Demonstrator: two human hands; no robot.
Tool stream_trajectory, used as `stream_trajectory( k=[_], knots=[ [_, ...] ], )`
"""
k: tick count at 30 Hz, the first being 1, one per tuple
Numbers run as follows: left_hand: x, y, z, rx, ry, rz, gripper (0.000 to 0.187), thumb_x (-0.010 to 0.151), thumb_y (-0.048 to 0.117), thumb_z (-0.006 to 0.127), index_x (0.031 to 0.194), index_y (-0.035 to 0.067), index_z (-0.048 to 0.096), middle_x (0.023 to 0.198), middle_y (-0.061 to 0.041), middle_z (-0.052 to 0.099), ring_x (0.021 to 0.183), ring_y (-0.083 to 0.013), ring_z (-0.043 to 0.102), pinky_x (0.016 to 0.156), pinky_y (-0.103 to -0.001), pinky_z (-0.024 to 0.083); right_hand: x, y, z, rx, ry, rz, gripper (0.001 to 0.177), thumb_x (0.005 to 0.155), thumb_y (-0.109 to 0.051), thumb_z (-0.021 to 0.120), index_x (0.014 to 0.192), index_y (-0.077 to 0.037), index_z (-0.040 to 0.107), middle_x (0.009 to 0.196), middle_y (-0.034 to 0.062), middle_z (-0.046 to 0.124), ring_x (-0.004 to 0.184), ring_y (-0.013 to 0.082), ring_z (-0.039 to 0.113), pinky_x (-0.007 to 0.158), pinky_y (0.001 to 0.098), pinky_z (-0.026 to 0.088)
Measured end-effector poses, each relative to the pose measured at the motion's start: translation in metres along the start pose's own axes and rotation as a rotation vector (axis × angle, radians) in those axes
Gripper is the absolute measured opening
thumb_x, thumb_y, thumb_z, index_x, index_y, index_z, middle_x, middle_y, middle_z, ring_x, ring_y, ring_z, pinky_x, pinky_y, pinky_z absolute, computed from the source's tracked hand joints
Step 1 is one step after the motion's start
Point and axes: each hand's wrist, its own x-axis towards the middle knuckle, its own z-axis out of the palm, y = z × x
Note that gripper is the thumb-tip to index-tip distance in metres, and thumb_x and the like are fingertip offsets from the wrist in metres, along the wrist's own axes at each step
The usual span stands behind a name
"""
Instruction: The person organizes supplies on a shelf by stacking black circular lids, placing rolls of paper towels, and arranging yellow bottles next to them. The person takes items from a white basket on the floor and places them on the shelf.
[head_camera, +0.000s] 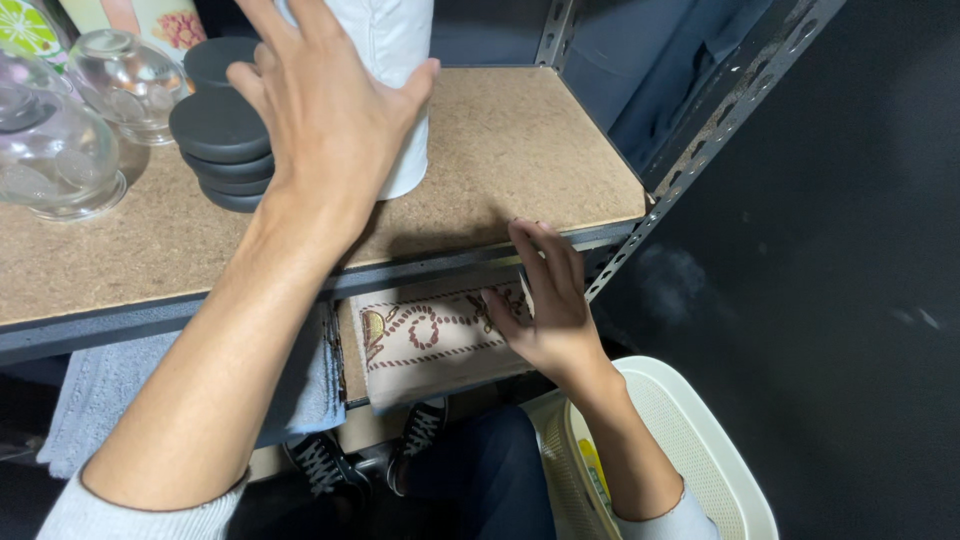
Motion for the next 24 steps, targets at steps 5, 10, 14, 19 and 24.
stream_trajectory(
  k=[5,10,14,19,24],
  knots=[
    [0.002,-0.007,-0.001,-0.001,0.03,-0.005,0.105,0.095,0.069,0.112,0.151,0.002,0.052,0.151,-0.028,0.048,0.095,-0.0581,0.082,0.097,-0.069,0.05,-0.001,0.001,0.001,-0.004,0.002,-0.003,0.075,0.113,-0.027,0.08,0.176,-0.003,0.046,0.174,0.0176,0.051,0.166,0.0414,0.046,0.143,0.0577,0.04],
    [0.001,-0.008,0.001,0.034,0.065,0.036,0.095,0.096,0.07,0.106,0.145,0.004,0.057,0.142,-0.025,0.054,0.102,-0.0581,0.079,0.095,-0.065,0.045,0.003,-0.006,-0.001,0.001,0.018,-0.017,0.074,0.112,-0.027,0.08,0.173,0.0,0.047,0.17,0.0167,0.052,0.161,0.0405,0.048,0.141,0.0573,0.042],
    [-0.004,-0.013,0.002,0.144,0.084,0.089,0.101,0.102,0.084,0.097,0.149,0.003,0.058,0.145,-0.029,0.056,0.105,-0.0541,0.078,0.094,-0.062,0.044,-0.001,-0.003,0.002,0.002,0.015,0.005,0.075,0.111,-0.027,0.08,0.174,-0.001,0.047,0.173,0.0174,0.052,0.165,0.0404,0.047,0.143,0.0559,0.039],
    [-0.053,-0.01,-0.033,0.114,0.064,0.195,0.121,0.119,0.091,0.098,0.167,-0.008,0.05,0.166,-0.043,0.046,0.149,-0.0583,0.052,0.11,-0.068,0.042,-0.025,-0.006,-0.001,0.043,-0.126,0.158,0.083,0.118,-0.038,0.068,0.185,-0.006,0.03,0.193,0.0166,0.032,0.182,0.0378,0.025,0.149,0.0557,0.026],
    [-0.192,0.005,-0.022,-0.351,0.264,0.537,0.066,0.123,0.042,0.072,0.168,-0.002,0.05,0.164,-0.044,0.061,0.151,-0.0442,0.064,0.117,-0.055,0.025,-0.125,-0.004,0.014,0.044,-0.005,0.114,0.071,0.11,-0.024,0.086,0.171,-0.011,0.052,0.175,0.0241,0.053,0.165,0.0448,0.056,0.136,0.0534,0.044]
  ],
)
